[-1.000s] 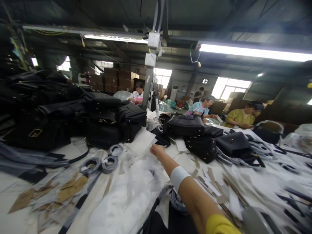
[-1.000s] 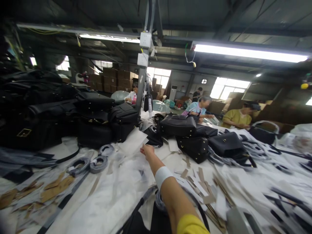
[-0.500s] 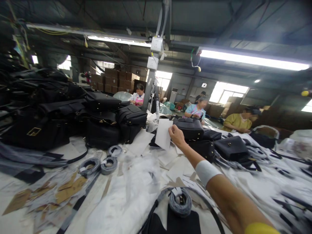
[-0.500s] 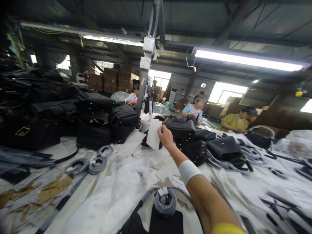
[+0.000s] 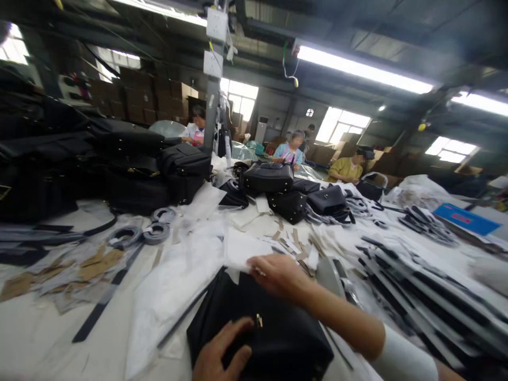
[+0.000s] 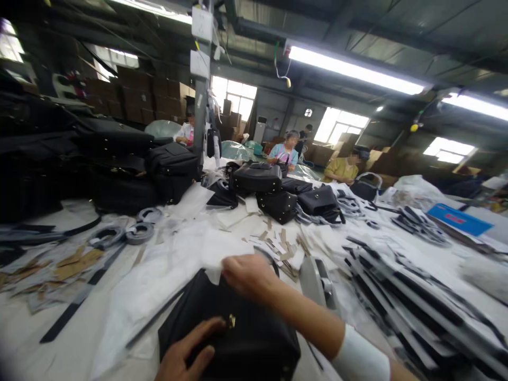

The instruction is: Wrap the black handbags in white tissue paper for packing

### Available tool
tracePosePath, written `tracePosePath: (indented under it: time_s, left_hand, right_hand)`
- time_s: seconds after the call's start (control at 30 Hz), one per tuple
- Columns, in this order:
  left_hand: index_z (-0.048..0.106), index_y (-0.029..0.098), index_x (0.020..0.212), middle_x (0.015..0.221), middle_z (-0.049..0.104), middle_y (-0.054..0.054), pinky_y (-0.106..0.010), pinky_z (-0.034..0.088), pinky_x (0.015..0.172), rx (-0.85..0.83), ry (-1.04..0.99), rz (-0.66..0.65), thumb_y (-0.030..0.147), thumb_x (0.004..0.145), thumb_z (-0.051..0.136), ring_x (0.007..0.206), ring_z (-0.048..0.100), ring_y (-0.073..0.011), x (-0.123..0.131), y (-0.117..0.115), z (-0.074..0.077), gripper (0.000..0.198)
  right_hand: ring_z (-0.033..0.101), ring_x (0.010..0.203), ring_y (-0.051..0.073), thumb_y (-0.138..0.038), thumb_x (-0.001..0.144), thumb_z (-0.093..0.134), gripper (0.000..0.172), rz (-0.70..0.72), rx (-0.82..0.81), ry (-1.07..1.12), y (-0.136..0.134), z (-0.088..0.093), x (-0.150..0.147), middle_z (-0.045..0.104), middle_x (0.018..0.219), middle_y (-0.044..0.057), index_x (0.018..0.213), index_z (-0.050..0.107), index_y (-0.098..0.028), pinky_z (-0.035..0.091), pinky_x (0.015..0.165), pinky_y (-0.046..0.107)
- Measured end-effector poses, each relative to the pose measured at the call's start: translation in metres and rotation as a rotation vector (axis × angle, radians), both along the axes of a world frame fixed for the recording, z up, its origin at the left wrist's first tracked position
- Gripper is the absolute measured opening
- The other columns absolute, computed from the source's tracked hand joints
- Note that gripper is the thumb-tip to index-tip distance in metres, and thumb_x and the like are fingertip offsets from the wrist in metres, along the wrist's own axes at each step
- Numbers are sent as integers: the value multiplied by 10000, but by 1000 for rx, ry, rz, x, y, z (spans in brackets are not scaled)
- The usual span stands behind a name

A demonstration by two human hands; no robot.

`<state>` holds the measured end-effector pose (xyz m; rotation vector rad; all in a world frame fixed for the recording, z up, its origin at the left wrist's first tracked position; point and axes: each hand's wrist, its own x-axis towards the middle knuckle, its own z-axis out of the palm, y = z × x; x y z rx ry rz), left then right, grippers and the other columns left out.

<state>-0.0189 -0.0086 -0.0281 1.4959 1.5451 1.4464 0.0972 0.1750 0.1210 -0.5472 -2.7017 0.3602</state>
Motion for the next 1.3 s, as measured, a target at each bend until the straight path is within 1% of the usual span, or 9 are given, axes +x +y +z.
tracePosePath:
  time_s: [0.1,0.23,0.43,0.57,0.7,0.87,1.0,1.1,1.3]
  left_hand:
    - [592,202,1302,1217,708,-131,-428,520,999,-157,-277,117,585,773,696,1151,655,-312,-2,7,7,662]
    - [707,144,1054,1087,754,-136,-486,454,1065,-245,-397,302,571,671,777,1173,632,-360,-3,9,24,578]
    - [727,138,1049,1165,732,-116,-499,332,1153,-280,-698,416,425,783,738,1254,579,-315,-4,4,30,391]
    - [698,219,1180,1373,619,-52,-429,397,1128,-106,-762,262,365,797,727,1343,493,-278,-10,1,34,411]
    - [752,259,1064,1413,587,-21,-432,282,1186,-2,-634,238,292,763,732,1384,438,-273,-16,-3,38,303]
    - [769,248,1013,1373,617,-55,-499,293,1165,-48,-315,193,273,820,607,1318,513,-300,-17,-4,32,254]
    - [783,237,945,1328,646,-80,-504,357,1123,-60,-203,162,301,783,615,1295,532,-332,-15,-3,29,242]
    - [777,231,950,1339,638,-81,-492,366,1119,-72,-210,153,304,793,602,1300,528,-323,-15,-3,28,246]
    - [738,223,1078,1377,610,-82,-489,392,1106,-144,-228,119,292,796,616,1287,545,-311,-24,-1,48,316]
  right_hand:
    - [696,895,190,-241,940,517,217,94,-139,-19,-59,-23,29,740,1036,78,1133,613,-214,493,798,259]
    - [669,870,163,-259,958,505,166,57,-390,71,-92,-28,58,714,984,30,1092,596,-224,491,804,240]
    - [629,723,158,-362,972,501,152,-199,-526,403,-66,-14,87,654,791,3,951,555,-222,497,693,246]
    - [669,899,205,-238,914,525,97,-336,-380,589,-34,7,111,705,942,40,984,591,-228,516,849,321]
    - [667,1013,196,-24,737,407,322,-198,-205,390,-16,9,144,724,995,32,880,615,-223,489,948,357]
    - [716,772,193,61,649,403,525,-174,-131,-178,-27,-9,176,748,838,14,892,738,-263,549,806,337]
    - [724,861,238,79,727,459,509,-257,91,-157,-52,8,151,767,961,48,976,742,-263,443,1040,477]
    - [609,1198,202,-61,929,448,436,-27,86,-70,-61,15,110,649,1320,49,1267,624,-272,349,1140,444]
    - [252,1470,350,-658,864,570,810,75,-133,-302,-55,-32,84,299,1598,124,1528,339,-256,223,1178,551]
